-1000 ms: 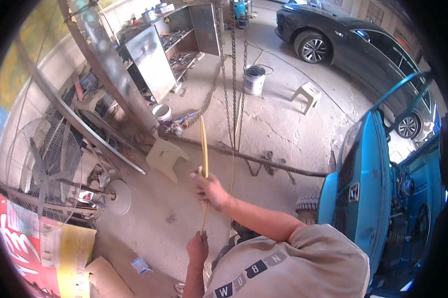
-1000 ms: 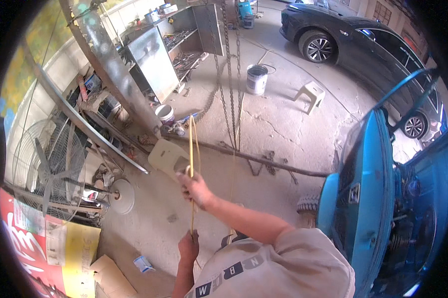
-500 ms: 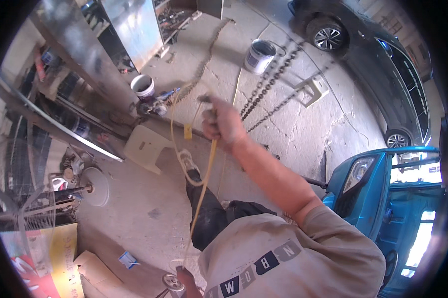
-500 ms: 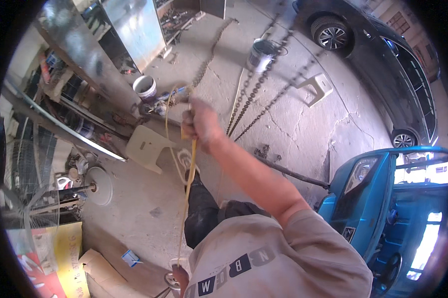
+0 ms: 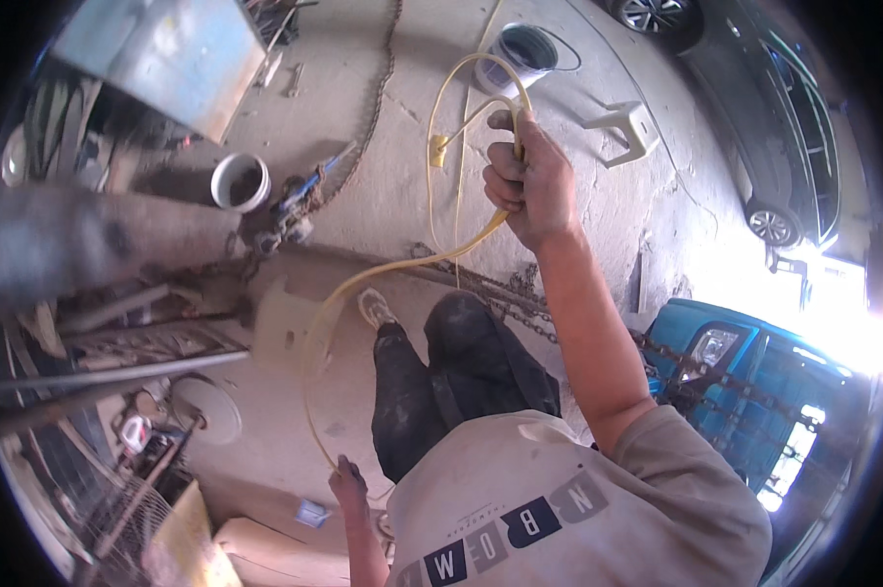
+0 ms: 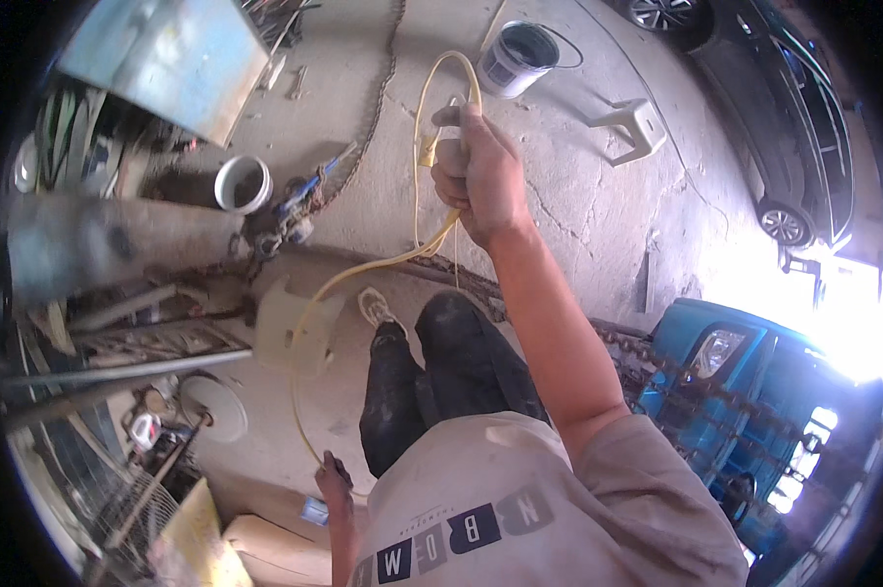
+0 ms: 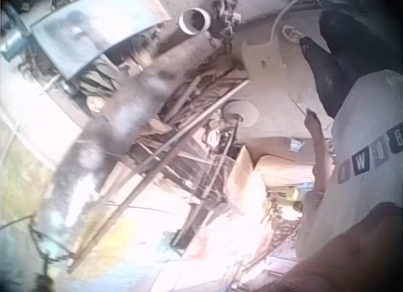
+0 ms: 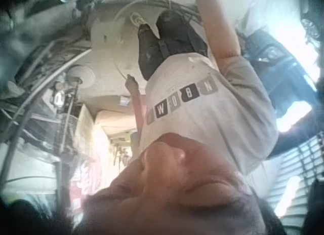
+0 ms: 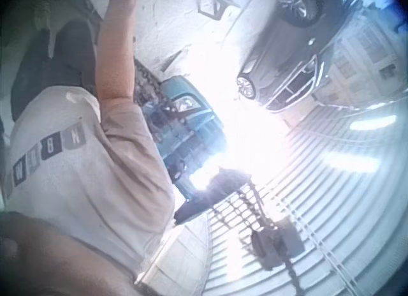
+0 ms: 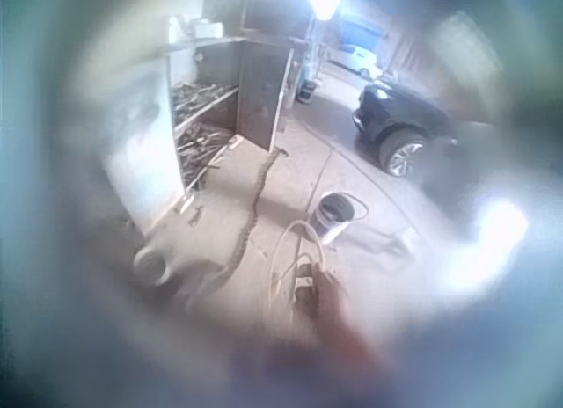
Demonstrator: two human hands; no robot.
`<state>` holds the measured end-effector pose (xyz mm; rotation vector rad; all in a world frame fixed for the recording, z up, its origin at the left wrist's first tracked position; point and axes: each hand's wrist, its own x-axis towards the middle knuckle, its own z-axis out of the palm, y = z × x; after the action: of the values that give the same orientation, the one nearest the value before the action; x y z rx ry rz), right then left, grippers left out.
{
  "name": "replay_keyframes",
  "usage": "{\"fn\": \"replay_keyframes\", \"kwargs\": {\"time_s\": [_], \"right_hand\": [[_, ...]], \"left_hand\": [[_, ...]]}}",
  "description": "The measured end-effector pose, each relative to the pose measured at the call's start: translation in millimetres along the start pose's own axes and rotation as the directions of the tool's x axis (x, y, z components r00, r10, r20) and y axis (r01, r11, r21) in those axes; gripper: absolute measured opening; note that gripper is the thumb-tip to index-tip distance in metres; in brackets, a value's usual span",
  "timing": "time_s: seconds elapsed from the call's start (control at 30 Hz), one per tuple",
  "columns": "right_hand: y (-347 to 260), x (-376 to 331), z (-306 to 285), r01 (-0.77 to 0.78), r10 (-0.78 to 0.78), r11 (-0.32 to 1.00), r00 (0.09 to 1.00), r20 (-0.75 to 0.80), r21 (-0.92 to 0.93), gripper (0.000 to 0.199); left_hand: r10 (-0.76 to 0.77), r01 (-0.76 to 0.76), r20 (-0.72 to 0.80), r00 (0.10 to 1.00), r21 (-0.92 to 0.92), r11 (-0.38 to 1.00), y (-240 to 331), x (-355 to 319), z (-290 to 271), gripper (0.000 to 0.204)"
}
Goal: The person walks through a garage, picks up a power cord, plugs it into a socket, and then uses an angle grinder to grind the surface of a car's rear bumper. Sparks are visible during the grinding process.
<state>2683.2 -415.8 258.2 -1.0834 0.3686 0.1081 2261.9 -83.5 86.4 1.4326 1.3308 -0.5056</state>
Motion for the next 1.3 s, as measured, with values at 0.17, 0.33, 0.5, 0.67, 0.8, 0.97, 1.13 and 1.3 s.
{"fn": "replay_keyframes", "kwargs": {"time_s": [0.17,0.33,0.5,0.67,0.8,0.97,1.13,1.3], "right_hand": [[-46,69,-2,-0.012,0.006,0.995,0.998,-0.055,-0.100,0.039],[-60,154,-5,-0.005,0.015,0.984,0.998,0.054,-0.179,0.045],[-95,262,-21,-0.160,0.159,0.987,0.978,0.132,-0.005,0.055],[-180,379,-36,-0.152,0.157,0.987,0.980,0.120,-0.054,0.032],[-260,454,-60,-0.057,0.048,0.990,0.996,0.071,0.128,0.027],[-350,564,-108,0.119,-0.118,0.975,0.993,-0.014,0.190,0.026],[-428,687,-172,0.279,-0.248,0.944,0.952,-0.179,0.174,0.027],[-504,803,-266,0.456,-0.360,0.859,0.862,-0.358,0.234,0.030]], "left_hand": [[0.331,-0.270,0.247,0.911,-0.250,0.930,288,-72,105,0.029],[0.688,-0.714,0.453,0.567,-0.147,0.685,450,-103,237,0.026],[0.669,-0.949,0.691,0.274,0.306,0.073,578,-94,389,0.025],[0.698,-0.976,0.706,0.120,0.214,-0.050,674,-81,504,0.023],[0.748,-0.954,0.649,0.139,0.291,-0.075,719,-34,542,0.024],[0.799,-0.764,0.450,0.398,0.645,0.017,713,103,526,0.030],[0.531,-0.430,0.363,0.766,0.903,0.003,754,182,545,0.027],[0.563,-0.620,0.514,0.647,0.784,-0.003,910,195,696,0.027]]}}
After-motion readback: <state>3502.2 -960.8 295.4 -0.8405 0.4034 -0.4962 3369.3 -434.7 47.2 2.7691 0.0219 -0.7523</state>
